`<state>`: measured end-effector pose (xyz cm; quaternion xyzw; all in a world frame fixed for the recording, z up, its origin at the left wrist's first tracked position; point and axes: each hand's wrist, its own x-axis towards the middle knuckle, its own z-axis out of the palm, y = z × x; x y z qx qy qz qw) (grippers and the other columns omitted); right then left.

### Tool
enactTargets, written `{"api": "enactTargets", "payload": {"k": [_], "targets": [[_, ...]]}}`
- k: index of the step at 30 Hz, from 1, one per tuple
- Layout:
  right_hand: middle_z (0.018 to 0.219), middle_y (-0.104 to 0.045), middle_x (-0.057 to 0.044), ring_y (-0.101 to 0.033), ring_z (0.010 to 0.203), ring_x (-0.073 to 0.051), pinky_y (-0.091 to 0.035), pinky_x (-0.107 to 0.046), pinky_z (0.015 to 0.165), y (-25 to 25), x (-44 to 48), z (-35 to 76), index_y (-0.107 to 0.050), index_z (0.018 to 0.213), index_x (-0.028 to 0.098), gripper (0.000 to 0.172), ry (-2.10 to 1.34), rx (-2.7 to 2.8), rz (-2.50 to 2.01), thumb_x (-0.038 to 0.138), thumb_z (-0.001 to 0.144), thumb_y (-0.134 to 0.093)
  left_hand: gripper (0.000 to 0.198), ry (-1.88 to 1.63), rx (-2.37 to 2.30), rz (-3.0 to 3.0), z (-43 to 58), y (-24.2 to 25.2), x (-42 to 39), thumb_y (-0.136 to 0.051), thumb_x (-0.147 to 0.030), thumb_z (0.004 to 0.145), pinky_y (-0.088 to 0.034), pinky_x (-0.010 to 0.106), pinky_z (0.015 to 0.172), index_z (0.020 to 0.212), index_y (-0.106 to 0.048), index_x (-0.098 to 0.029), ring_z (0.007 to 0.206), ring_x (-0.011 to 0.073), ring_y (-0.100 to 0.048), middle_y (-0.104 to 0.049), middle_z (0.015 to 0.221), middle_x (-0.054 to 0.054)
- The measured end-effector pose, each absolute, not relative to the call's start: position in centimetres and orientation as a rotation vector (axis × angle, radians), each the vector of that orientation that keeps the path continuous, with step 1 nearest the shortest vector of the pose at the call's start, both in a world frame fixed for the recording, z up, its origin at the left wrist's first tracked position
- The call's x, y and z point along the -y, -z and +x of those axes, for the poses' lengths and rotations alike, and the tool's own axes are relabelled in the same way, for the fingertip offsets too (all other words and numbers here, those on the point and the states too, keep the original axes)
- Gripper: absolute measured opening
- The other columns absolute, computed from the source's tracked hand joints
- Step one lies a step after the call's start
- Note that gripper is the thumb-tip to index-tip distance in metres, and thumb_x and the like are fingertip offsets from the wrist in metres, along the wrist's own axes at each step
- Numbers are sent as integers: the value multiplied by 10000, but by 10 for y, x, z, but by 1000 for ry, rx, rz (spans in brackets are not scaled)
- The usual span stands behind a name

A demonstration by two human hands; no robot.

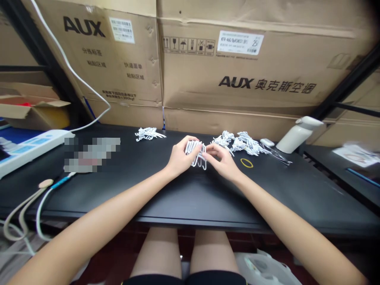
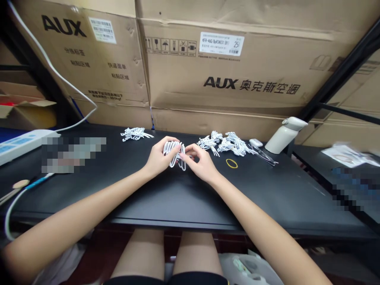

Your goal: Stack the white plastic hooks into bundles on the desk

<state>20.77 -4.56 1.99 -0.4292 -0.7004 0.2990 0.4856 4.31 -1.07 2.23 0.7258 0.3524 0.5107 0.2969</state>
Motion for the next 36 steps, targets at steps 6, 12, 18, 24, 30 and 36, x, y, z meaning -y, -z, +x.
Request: {"api": "enactTargets", "payload": {"k": [6,12,18,24,30,36], "targets": [[862,-650,-22,-642,810,-159,-514,-309,751,-19,43,209,-571,904,206,203,-783,1633,-962,398,836,-573,288,-1359,-872,1668,46,-20,7,-578,-447,808,-476,211,513,927,-573,-184,537,114,-590,-629,708,4],[749,-632,7,-597,484,-102,-494,-251,476,-16,44,206,-558,873,195,289,-959,1560,-956,454,776,-644,276,-1394,-905,1744,45,-20,6,-578,-433,811,-477,206,564,930,-591,-185,601,119,-589,-629,723,8],[776,-638,9,-535,422,-68,-488,-239,435,-18,47,203,-584,857,193,261,-920,1580,-968,439,788,-637,262,-1380,-918,1882,43,-23,9,-549,-416,834,-445,196,575,931,-601,-178,614,110,-554,-613,735,4],[695,-648,3,-492,421,-72,-415,-223,387,-18,50,202,-619,828,186,283,-908,1597,-988,467,793,-622,279,-1253,-834,1857,44,-24,16,-550,-436,831,-453,197,517,946,-581,-184,576,113,-596,-620,740,-2],[617,-623,10,-470,412,-71,-371,-205,368,-17,52,203,-591,775,176,318,-895,1646,-1004,488,831,-570,304,-1150,-779,1797,45,-19,12,-566,-452,819,-485,205,498,956,-571,-182,568,128,-628,-622,735,1],[620,-621,10,-508,454,-82,-386,-211,402,-19,54,203,-578,761,177,302,-858,1675,-990,469,838,-575,332,-1084,-737,1716,47,-17,8,-573,-467,813,-501,220,499,962,-565,-171,556,131,-624,-626,728,7]]}}
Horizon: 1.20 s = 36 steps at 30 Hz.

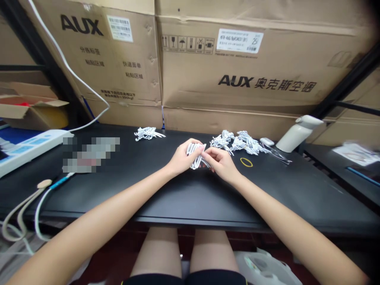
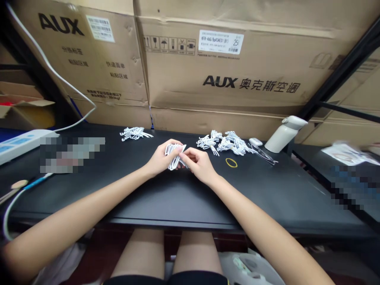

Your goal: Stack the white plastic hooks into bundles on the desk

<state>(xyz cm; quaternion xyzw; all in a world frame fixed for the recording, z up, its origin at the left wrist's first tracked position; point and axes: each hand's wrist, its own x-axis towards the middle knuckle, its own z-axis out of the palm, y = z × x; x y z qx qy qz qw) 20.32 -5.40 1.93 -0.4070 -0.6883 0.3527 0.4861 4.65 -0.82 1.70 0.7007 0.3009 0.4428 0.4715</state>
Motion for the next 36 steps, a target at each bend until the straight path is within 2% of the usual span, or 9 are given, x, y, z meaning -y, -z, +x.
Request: {"api": "enactTargets", "payload": {"k": [5,12,20,30,36], "targets": [[676,-658,1,-592,541,-111,-472,-245,513,-21,56,203,-590,784,187,257,-785,1737,-972,430,861,-556,325,-1081,-759,1729,46,-18,7,-603,-452,798,-496,208,544,948,-588,-164,582,119,-615,-634,709,5],[807,-707,-33,-682,724,-169,-550,-302,689,-17,54,206,-616,876,187,169,-806,1775,-932,349,827,-611,314,-1032,-713,1586,46,-24,10,-648,-433,767,-490,227,479,915,-567,-169,494,121,-593,-614,645,-14],[828,-697,-46,-664,720,-164,-540,-292,669,-11,52,205,-604,908,177,156,-787,1760,-936,315,835,-601,322,-1101,-760,1653,45,-24,6,-661,-436,752,-480,211,566,894,-621,-150,560,106,-583,-620,667,-7],[741,-661,-14,-615,640,-132,-493,-261,601,-12,52,204,-536,820,196,181,-829,1738,-901,369,856,-571,379,-1065,-735,1691,44,-23,7,-743,-390,674,-503,227,561,919,-572,-156,567,118,-609,-624,705,-7],[714,-658,-11,-608,611,-127,-479,-251,568,-13,53,202,-538,821,189,189,-863,1700,-918,368,838,-595,386,-1051,-698,1627,44,-27,11,-747,-380,669,-500,232,491,911,-539,-162,503,123,-605,-606,655,-24]]}}
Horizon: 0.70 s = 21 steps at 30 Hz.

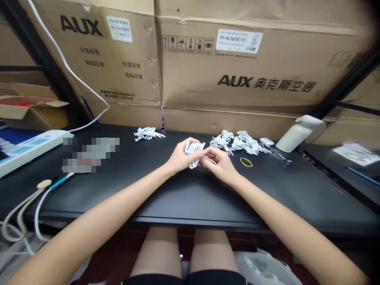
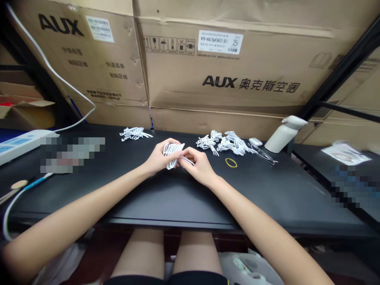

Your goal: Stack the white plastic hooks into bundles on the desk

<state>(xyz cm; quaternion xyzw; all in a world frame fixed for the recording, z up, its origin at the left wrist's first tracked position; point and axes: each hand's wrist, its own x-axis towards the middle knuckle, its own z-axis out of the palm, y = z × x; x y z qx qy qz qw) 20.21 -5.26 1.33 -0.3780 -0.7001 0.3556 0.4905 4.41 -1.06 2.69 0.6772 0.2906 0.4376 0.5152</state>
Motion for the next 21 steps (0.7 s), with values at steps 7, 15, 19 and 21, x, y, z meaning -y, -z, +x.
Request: {"api": "enactTargets", "payload": {"k": [7,15,19,21], "targets": [[746,-670,-20,-610,620,-133,-495,-261,584,-15,54,202,-594,874,188,225,-772,1700,-975,406,823,-610,360,-1085,-714,1616,44,-29,9,-733,-398,685,-478,221,432,894,-556,-165,458,123,-592,-603,617,-26],[743,-631,-18,-527,482,-88,-458,-241,463,-26,49,213,-584,840,189,258,-519,1445,-1011,447,832,-587,306,-1593,-899,1217,28,-34,-26,-721,-367,696,-415,207,370,825,-520,-175,400,110,-567,-550,615,-46],[762,-639,-26,-565,544,-107,-487,-251,508,-20,47,211,-582,858,188,245,-540,1496,-1075,432,841,-573,306,-1603,-964,1092,21,-26,-39,-694,-376,725,-419,194,373,831,-494,-171,424,113,-574,-535,568,-51],[839,-653,-49,-612,664,-143,-505,-263,545,-16,46,209,-595,887,187,257,-528,1560,-1155,438,841,-566,303,-1530,-980,1024,21,-21,-41,-698,-367,726,-436,194,390,836,-500,-166,437,114,-583,-546,566,-47]]}}
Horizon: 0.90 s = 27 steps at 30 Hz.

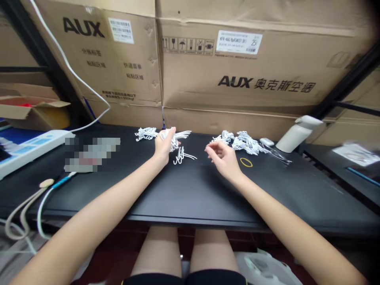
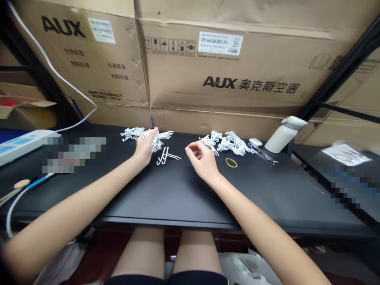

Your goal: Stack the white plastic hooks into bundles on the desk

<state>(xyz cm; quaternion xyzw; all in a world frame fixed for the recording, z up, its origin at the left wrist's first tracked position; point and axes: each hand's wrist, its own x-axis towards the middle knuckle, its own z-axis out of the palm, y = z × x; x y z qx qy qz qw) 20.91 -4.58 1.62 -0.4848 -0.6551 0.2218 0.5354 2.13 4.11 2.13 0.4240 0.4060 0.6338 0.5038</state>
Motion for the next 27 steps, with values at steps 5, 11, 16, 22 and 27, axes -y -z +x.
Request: {"api": "enactTargets", "payload": {"k": [5,11,16,22,27], "targets": [[1238,-585,-108,-565,1131,-238,-514,-376,879,-8,45,206,-566,1169,200,409,-601,1728,-1263,451,847,-561,286,-1476,-971,948,27,-14,-38,-709,-329,731,-506,221,485,828,-503,-156,464,108,-600,-562,582,-47],[1456,-410,-99,-396,1336,-261,-316,-459,1114,1,44,204,-403,1393,243,624,-824,1892,-1250,523,852,-537,286,-1362,-879,929,33,-14,-31,-710,-340,733,-526,224,510,795,-501,-155,497,99,-605,-583,628,-33],[1364,-524,-102,-495,1262,-229,-374,-418,1083,3,43,203,-483,1324,218,509,-856,1876,-1146,462,879,-528,279,-1250,-830,978,38,-14,-23,-720,-333,725,-564,254,588,809,-524,-153,560,100,-616,-605,674,-16],[1050,-700,-64,-661,974,-191,-495,-363,933,-1,43,203,-630,1096,193,268,-781,1889,-1078,316,869,-559,277,-1067,-834,1098,40,-14,-17,-707,-365,735,-510,216,483,795,-530,-160,472,90,-574,-597,623,-23],[862,-718,-59,-680,768,-192,-543,-333,752,-2,41,205,-663,950,161,180,-711,1889,-1151,243,795,-626,279,-997,-811,1170,42,-13,-14,-697,-376,745,-491,217,452,817,-542,-156,452,105,-582,-629,644,3]]}}
